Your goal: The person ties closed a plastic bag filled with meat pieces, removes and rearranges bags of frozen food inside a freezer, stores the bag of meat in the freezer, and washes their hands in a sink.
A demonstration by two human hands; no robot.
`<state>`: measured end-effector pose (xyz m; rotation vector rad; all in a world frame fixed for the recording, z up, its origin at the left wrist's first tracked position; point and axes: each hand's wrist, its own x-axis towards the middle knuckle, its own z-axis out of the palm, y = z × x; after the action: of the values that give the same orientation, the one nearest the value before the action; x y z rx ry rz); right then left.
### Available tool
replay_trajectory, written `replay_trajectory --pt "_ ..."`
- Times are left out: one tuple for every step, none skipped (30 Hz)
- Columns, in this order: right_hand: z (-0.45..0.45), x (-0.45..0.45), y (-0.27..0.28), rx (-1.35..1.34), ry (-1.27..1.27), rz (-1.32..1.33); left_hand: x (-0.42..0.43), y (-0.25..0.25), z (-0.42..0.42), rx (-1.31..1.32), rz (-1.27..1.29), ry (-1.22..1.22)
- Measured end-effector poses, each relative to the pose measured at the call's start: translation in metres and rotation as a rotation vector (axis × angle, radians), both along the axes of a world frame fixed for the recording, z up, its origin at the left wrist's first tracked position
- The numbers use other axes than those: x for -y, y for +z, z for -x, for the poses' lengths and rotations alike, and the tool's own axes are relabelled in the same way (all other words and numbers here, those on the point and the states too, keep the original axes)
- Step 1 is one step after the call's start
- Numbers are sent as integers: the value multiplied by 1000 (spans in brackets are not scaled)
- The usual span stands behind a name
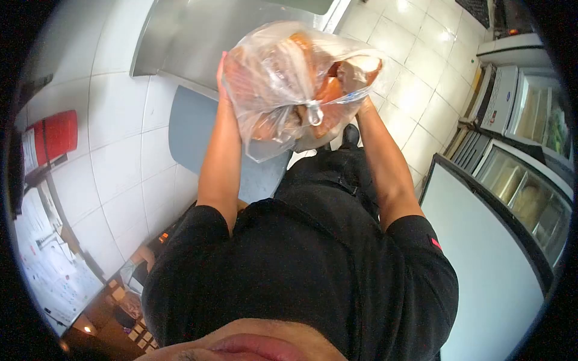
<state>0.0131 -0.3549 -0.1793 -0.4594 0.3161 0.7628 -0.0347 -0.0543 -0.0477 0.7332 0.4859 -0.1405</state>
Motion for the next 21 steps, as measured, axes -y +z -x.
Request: replay_trajectory --pt "2 1 -1 0 -4 -6 -6 -7 1 -7 28 4" --pt "2 3 -1 8 -12 -15 -20 -25 2 -3 32 -12" --pt "5 6 -1 16 -18 -22 -20 -27 1 -17 22 8" --pt "7 7 0 26 -26 -28 -15 -21 5 -26 12 26" --pt "10 10 0 34 -34 -35 -11 -15 10 -34 3 44" --pt "15 10 1 41 -43 -39 -2 -2 11 -17 -46 54" --pt "21 11 2 46 -53 -45 9 15 13 -6 -93 64" --pt "31 12 3 47 -64 -47 19 24 19 -5 -136 75" --pt "43 15 4 44 -78 -49 21 25 26 -22 -109 49" --pt "57 18 5 40 -94 -48 19 26 32 -43 -79 17" --pt "75 22 7 36 -111 -46 18 26 37 -65 -50 -15" --pt "92 27 10 31 -134 -47 17 27 40 -74 -34 -44" --pt "113 31 14 27 -160 -50 14 27 45 -79 -46 -68" --pt "134 36 16 22 -196 -49 12 26 48 -87 -67 -96" --pt "153 38 18 27 -231 -43 9 23 49 -99 -90 -130" --pt "170 39 19 33 -278 -36 9 20 47 -109 -107 -174" --pt "178 35 20 51 -321 -32 7 15 42 -116 -132 -228" --pt "184 30 21 78 -358 -12 7 12 37 -122 -156 -278" --pt "188 30 23 100 -410 5 8 6 30 -123 -175 -331" --pt "193 30 22 124 -451 20 8 2 24 -119 -199 -383" --pt "201 29 23 135 -496 41 11 -3 19 -124 -216 -442"
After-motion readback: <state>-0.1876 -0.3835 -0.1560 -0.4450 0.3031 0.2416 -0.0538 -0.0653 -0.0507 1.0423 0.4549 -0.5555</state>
